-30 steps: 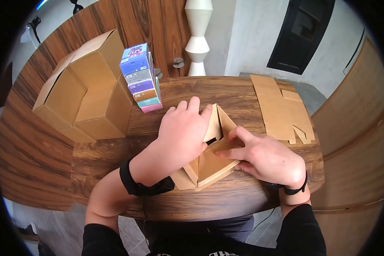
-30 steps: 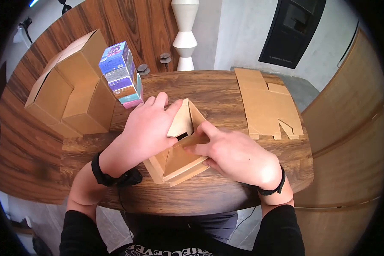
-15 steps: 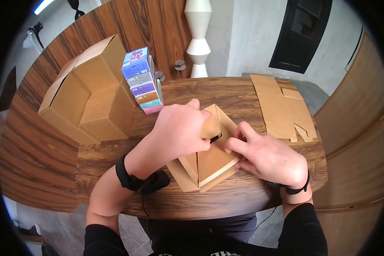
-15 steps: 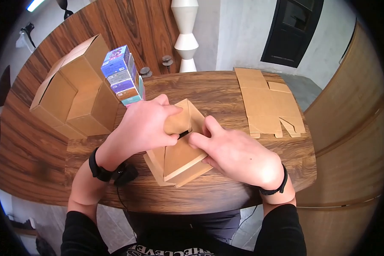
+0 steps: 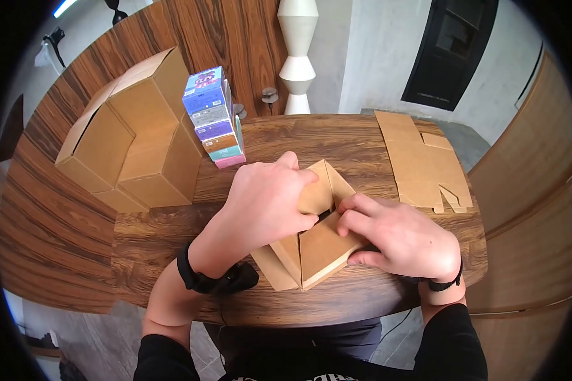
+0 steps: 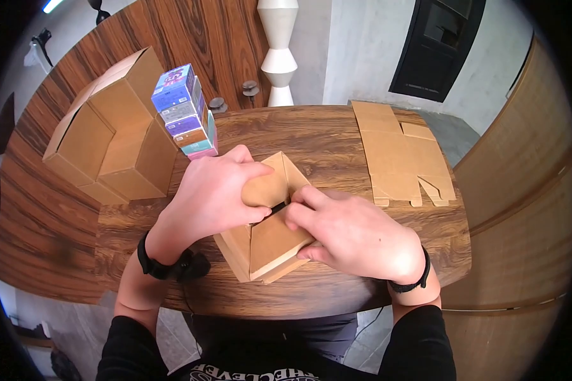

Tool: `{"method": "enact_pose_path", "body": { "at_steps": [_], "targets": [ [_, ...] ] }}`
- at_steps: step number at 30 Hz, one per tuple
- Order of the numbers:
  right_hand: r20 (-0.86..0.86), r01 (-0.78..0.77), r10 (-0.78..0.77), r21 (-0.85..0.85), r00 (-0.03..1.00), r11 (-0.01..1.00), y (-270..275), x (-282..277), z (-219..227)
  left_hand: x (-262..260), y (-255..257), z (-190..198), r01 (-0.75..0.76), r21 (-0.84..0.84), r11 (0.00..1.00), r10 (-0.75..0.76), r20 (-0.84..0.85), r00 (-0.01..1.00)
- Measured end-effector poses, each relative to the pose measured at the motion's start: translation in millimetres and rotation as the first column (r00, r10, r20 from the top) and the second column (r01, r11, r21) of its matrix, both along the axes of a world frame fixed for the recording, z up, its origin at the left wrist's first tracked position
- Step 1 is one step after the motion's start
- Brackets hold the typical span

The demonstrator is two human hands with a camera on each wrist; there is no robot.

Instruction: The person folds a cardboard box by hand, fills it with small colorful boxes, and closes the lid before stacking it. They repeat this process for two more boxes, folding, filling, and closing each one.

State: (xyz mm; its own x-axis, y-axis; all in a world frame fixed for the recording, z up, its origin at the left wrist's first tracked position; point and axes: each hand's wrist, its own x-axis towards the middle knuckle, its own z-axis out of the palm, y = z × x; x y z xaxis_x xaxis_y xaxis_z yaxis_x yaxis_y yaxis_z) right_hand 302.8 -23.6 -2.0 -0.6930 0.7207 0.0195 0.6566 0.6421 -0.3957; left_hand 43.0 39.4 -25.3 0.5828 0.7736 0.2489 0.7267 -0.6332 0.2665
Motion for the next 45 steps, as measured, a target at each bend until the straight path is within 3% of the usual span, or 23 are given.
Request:
{"method": "enact_pose_path", "body": {
  "at_steps": [7, 10, 13, 19, 24, 30, 31, 34, 35, 38, 45],
  "targets": [
    [-0.128, -0.027, 0.023, -0.033, 0.992, 0.999, 7, 3, -8, 1, -2, -3, -0.020, 0.039, 0.999, 0.021, -0.028, 0.999],
    [-0.046, 0.182, -0.191, -0.157, 0.980, 0.971, -2, -3, 11, 1, -5, -5, -0.033, 0.067, 0.997, 0.035, -0.040, 0.999],
    [0.014, 0.194, -0.194, -0.139, 0.981, 0.971, -5, -4, 12, 7, -10, -8, -0.076, 0.081, 0.994, 0.081, -0.057, 0.995],
    [-0.127, 0.080, -0.103, -0.179, 0.987, 0.981, 8, 1, 2, 8, -21, -6, -0.153, 0.065, 0.986, 0.156, -0.048, 0.987],
    [-0.089, 0.056, -0.074, -0.190, 0.993, 0.980, 13, 3, 1, -1, -23, -7, -0.136, 0.020, 0.990, 0.136, 0.028, 0.990],
    [-0.130, -0.056, 0.042, -0.109, 0.991, 0.992, 20, 16, 5, -33, -11, -2, 0.079, -0.252, 0.964, -0.015, 0.248, 0.969],
    [-0.145, -0.084, 0.071, -0.084, 0.987, 0.993, 22, 19, 4, -43, -8, 9, 0.141, -0.383, 0.913, -0.099, 0.130, 0.987],
    [-0.047, -0.047, 0.043, -0.101, 0.998, 0.994, 26, 19, 3, -62, 3, 6, 0.392, -0.512, 0.765, -0.312, 0.238, 0.920],
    [-0.050, -0.042, 0.037, -0.099, 0.998, 0.994, 26, 19, 4, -60, 8, 10, 0.340, -0.619, 0.708, -0.303, 0.169, 0.938],
    [-0.068, -0.028, 0.020, -0.113, 0.997, 0.993, 25, 14, 7, -60, 8, -5, 0.331, -0.640, 0.693, -0.271, 0.193, 0.943],
    [-0.079, 0.040, -0.054, -0.170, 0.995, 0.985, 13, 2, 5, -59, 3, -8, 0.265, -0.591, 0.762, -0.223, 0.144, 0.964]
  ]
}}
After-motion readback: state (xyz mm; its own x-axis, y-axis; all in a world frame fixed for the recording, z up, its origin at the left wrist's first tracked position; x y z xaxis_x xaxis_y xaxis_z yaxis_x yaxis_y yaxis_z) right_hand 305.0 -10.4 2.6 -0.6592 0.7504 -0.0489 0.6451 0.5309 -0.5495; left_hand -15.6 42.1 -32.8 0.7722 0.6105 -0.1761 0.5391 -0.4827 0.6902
